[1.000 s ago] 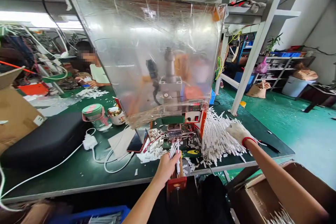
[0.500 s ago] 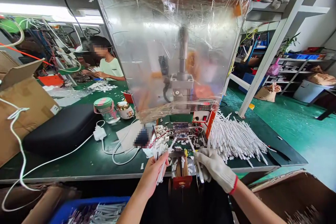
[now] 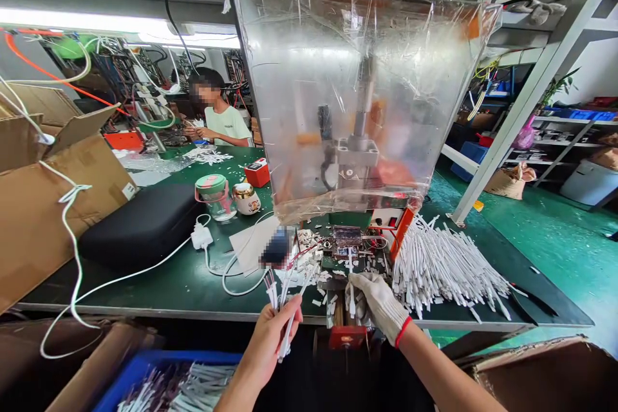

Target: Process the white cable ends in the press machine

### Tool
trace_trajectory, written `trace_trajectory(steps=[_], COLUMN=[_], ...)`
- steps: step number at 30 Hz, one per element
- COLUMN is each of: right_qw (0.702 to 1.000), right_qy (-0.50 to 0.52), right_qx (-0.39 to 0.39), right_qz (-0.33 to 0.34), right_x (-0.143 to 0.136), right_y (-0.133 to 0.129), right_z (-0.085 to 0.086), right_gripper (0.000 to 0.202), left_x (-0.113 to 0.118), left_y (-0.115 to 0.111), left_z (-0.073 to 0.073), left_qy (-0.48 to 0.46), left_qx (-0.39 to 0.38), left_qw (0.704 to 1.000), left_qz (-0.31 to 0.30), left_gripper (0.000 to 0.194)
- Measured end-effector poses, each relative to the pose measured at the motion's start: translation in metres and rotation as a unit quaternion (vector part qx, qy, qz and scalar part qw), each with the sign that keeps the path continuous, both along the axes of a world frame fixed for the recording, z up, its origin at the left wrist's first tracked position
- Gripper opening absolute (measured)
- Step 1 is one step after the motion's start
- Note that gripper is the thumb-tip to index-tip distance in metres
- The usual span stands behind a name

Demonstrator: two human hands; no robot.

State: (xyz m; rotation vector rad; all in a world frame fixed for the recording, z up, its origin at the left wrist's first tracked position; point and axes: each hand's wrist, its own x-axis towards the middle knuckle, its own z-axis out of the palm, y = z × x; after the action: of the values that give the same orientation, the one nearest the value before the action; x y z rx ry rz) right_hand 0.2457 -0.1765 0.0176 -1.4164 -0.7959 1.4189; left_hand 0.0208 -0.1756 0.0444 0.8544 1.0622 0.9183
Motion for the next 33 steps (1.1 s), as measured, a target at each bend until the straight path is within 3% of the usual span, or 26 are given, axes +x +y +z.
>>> trace_trajectory(steps=[4,6,10,13,16,20,22,24,26,28,29,31,33], right_qw=[1.0,0.999,0.992,0.966,0.937,0.93,0.939,0.953,0.952,0.897,0.858,0.797,0.779], right_qy=[0.002,-0.018,-0.107,-0.167,-0.204,-0.218,-0.212,-0.231,-0.298,-0.437,-0.508,-0.598,-0.62], right_qx=[0.007,-0.001,0.039,0.098,0.095,0.08,0.067,0.057,0.044,0.02,-0.002,-0.034,-0.045], right_qz=[0.016,0.026,0.057,0.169,0.267,0.284,0.263,0.186,0.061,-0.058,-0.075,-0.082,-0.079], right_x=[0.001,0.005,0.027,0.043,0.044,0.043,0.057,0.088,0.132,0.177,0.196,0.222,0.232], right_y=[0.002,0.002,-0.004,-0.015,-0.032,-0.054,-0.062,-0.065,-0.062,-0.053,-0.047,-0.034,-0.022], right_z=[-0.009,-0.004,0.033,0.072,0.099,0.108,0.104,0.097,0.087,0.072,0.064,0.049,0.04], right_gripper=[0.044,0.045,0.05,0.048,0.041,0.033,0.028,0.026,0.026,0.024,0.022,0.021,0.021], left_x=[0.001,0.001,0.0,0.004,0.017,0.029,0.024,0.013,0.002,0.001,0.004,0.021,0.044], left_y=[-0.002,-0.001,0.008,0.016,0.018,0.015,0.018,0.025,0.034,0.039,0.039,0.034,0.027], left_z=[0.002,0.006,0.016,0.026,0.035,0.041,0.038,0.031,0.02,0.01,0.005,-0.004,-0.01], left_qy=[0.025,0.048,0.096,0.117,0.123,0.084,0.06,0.047,0.025,-0.011,-0.024,-0.009,0.055], left_qx=[0.025,0.048,0.101,0.134,0.131,0.071,0.044,0.025,0.003,-0.017,-0.021,-0.009,0.031], left_qw=[0.999,0.996,0.976,0.949,0.925,0.92,0.915,0.925,0.959,0.986,0.991,0.994,0.991], left_qz=[-0.032,-0.06,-0.165,-0.262,-0.335,-0.377,-0.398,-0.376,-0.281,-0.168,-0.132,-0.112,-0.114], left_gripper=[0.055,0.054,0.051,0.047,0.045,0.048,0.049,0.046,0.044,0.046,0.048,0.046,0.044])
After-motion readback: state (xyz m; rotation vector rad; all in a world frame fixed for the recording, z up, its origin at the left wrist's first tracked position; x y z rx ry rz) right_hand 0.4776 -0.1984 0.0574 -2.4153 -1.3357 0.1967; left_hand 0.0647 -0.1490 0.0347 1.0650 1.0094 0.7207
